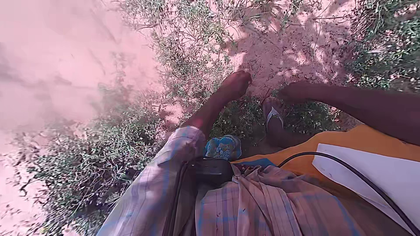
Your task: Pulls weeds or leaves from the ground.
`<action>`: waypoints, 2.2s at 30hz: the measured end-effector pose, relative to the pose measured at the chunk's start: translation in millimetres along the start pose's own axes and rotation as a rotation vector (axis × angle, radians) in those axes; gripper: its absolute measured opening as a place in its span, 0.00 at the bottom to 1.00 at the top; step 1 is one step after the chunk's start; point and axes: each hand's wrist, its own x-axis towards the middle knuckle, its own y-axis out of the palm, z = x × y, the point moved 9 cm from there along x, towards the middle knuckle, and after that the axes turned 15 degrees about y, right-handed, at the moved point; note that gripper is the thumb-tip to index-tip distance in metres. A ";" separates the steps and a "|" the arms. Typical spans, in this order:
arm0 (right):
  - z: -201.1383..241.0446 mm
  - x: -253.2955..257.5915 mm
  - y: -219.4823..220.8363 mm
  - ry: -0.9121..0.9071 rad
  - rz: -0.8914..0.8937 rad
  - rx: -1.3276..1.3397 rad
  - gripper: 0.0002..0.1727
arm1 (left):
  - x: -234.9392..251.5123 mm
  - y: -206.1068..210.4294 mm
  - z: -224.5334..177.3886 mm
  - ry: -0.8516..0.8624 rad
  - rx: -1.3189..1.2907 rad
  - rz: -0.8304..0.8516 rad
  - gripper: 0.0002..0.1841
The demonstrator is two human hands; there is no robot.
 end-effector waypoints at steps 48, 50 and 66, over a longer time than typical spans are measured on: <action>-9.7 1.7 15.3 -0.045 0.055 0.038 0.20 | -10.6 201.2 -16.2 0.197 0.060 0.507 0.21; -10.4 3.5 21.0 -0.042 0.074 0.027 0.19 | -19.9 198.1 13.6 0.099 0.099 0.451 0.24; -17.8 6.1 16.8 -0.085 -0.029 0.029 0.18 | -57.0 147.0 -33.2 0.286 0.236 0.182 0.11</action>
